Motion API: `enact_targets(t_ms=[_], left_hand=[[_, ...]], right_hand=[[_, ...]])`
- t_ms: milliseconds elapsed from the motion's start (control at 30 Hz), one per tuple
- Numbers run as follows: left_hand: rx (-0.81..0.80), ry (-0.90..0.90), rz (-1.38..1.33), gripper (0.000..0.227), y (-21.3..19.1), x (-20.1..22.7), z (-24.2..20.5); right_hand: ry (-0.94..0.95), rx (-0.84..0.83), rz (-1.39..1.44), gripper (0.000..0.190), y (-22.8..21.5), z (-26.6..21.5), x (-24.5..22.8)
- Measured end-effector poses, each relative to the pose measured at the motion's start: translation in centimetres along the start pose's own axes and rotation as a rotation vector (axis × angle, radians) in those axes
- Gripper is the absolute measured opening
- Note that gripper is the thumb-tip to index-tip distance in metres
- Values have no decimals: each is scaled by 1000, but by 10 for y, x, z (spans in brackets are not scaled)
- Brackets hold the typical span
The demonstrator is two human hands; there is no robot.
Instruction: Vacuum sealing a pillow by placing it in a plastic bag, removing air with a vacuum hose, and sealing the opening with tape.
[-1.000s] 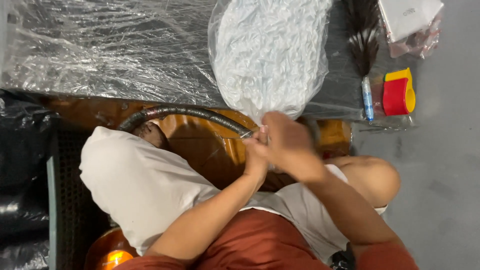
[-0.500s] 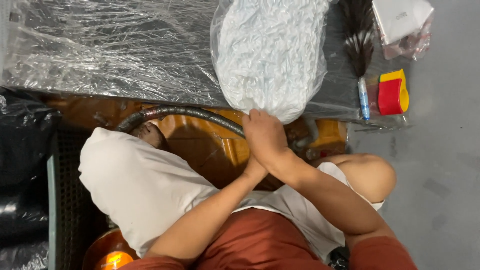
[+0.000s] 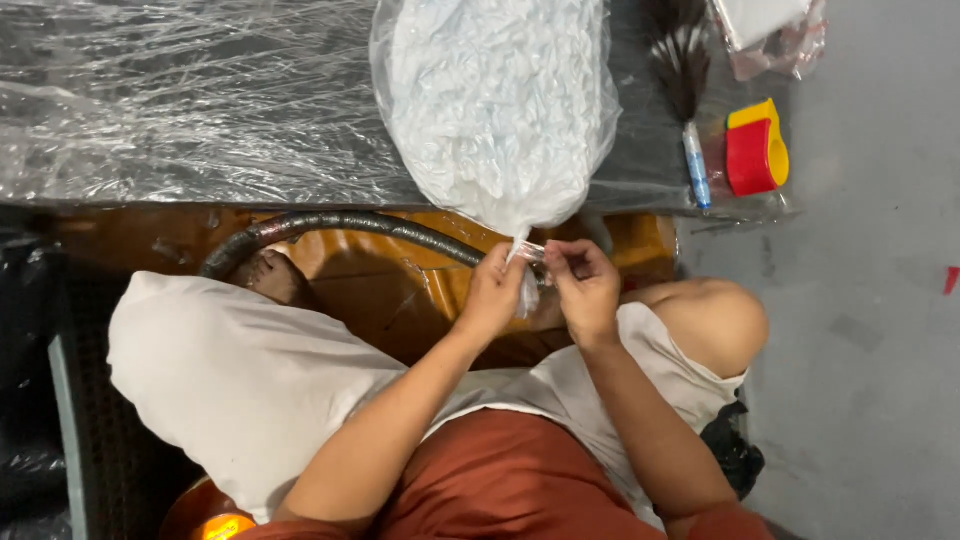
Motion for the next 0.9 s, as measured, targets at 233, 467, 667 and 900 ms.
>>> enact_targets(t_ms=[233, 467, 667, 900], left_hand=[[-70, -124, -102, 25, 5, -13, 0], [-92, -181, -19, 29, -3, -29, -2], [-101, -171, 233, 24, -6, 12, -2], [24, -187, 127, 21, -2, 9, 1]], right_hand=[[313, -56, 499, 10, 3, 14, 31], [430, -127, 523, 12, 22, 2, 66], [408, -109, 503, 10, 24, 9, 63], [438, -237, 454, 18, 4, 7, 48]])
Point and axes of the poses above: each hand's wrist, its own z-axis towards the middle knuckle, its own y-axis out of the palm, x = y × z, the point moved 5 cm from there along z, towards the middle knuckle, and after that the axes turned 12 degrees about y, right-handed, at the moved point
